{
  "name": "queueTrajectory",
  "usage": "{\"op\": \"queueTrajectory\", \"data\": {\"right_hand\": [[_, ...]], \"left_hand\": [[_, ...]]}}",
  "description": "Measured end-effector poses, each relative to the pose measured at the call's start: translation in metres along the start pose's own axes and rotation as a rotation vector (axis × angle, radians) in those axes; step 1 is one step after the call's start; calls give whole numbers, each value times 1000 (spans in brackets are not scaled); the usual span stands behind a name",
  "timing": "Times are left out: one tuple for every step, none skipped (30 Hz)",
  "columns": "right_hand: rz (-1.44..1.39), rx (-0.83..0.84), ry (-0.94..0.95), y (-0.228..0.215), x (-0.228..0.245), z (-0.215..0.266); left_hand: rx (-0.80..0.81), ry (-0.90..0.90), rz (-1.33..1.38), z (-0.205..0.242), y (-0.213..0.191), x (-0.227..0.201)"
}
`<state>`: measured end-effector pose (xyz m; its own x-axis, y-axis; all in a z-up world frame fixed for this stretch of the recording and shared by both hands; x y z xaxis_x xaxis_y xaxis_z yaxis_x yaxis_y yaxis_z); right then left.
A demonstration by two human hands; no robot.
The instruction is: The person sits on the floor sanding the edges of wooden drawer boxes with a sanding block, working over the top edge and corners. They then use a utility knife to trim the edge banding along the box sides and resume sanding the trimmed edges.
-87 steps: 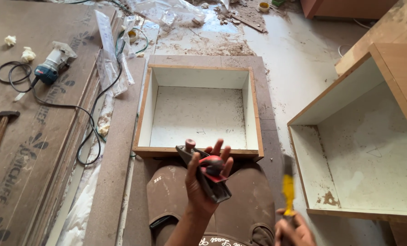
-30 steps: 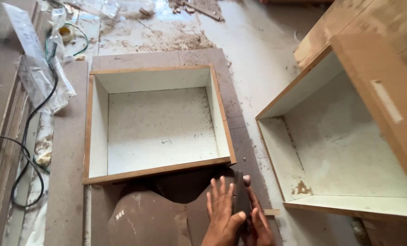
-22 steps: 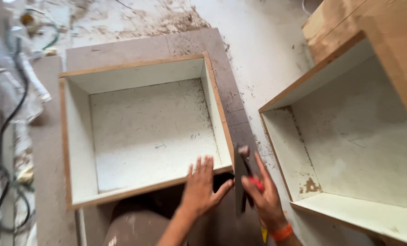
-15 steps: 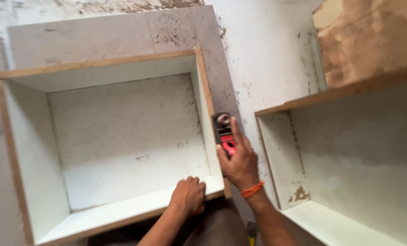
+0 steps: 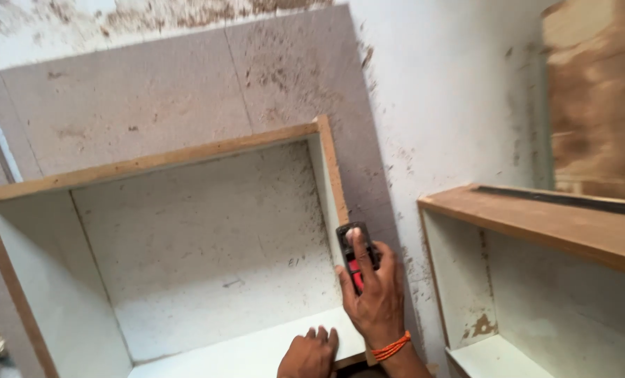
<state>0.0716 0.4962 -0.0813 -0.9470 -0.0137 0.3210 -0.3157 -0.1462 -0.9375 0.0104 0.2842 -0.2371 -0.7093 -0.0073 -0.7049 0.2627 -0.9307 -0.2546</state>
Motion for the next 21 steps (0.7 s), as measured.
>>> {"op": "queueTrajectory", "data": {"right_hand": [[62, -67, -39, -12, 9, 0], [54, -52, -35, -1, 2, 7], [20, -11, 14, 10, -10, 15], [-6, 14, 63, 20, -23, 18], [-6, 13, 65, 19, -25, 26], [-34, 33, 104, 21, -30, 33], [-62, 53, 143, 24, -35, 41], [-58, 53, 144, 20, -33, 42], [-40, 25, 137, 14, -32, 44], [-25, 8, 130, 9, -28, 49], [-25, 19, 130, 13, -28, 37], [-30, -4, 101, 14, -26, 25], [-35, -27, 73, 14, -23, 14], [-37, -28, 71, 17, -18, -25], [-18, -75, 8, 14, -6, -63], [2, -126, -56, 10, 5, -100], [1, -131, -60, 8, 13, -134], [-11, -129, -37, 6, 21, -166], [-24, -126, -14, 5, 30, -198], [-18, -138, -15, 1, 28, -203], [-31, -185, -56, -6, 31, -207]], "left_hand": [[14, 9, 0, 6, -1, -6], [26, -2, 8, 9, -1, -6], [5, 4, -7, 13, -4, -9], [-26, 24, -33, 9, -13, -12], [-24, 25, -35, 4, 6, -2], [-42, 43, -23, -3, 22, 6], [-60, 60, -11, -9, 38, 15], [-60, 63, -9, -13, 42, 18], [-115, 82, -33, -17, 42, 20], [-165, 93, -50, -15, 45, 22], [-160, 88, -42, -8, 23, 10], [-59, 59, -5, -2, 10, 1], [42, 29, 33, 5, -4, -9], [40, 27, 32, 0, 5, -3], [36, 25, 10, -5, 14, 3], [29, 25, -14, -11, 22, 8], [23, 25, -18, -14, 23, 10], [93, 12, 1, -12, 33, 13], [163, -1, 20, -10, 43, 16], [157, 8, 11, -14, 42, 17], [161, 21, 14, -18, 42, 20]]}}
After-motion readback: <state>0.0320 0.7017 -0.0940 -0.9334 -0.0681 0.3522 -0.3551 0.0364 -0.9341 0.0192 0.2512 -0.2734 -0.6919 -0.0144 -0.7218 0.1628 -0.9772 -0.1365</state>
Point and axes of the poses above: each hand's wrist, its own z-axis away from the middle knuckle, its own y-axis out of the palm, x = y × z, the point moved 10 cm from there along -z, towards the middle knuckle, and after that the axes turned 7 degrees about z, right-handed, at the moved point
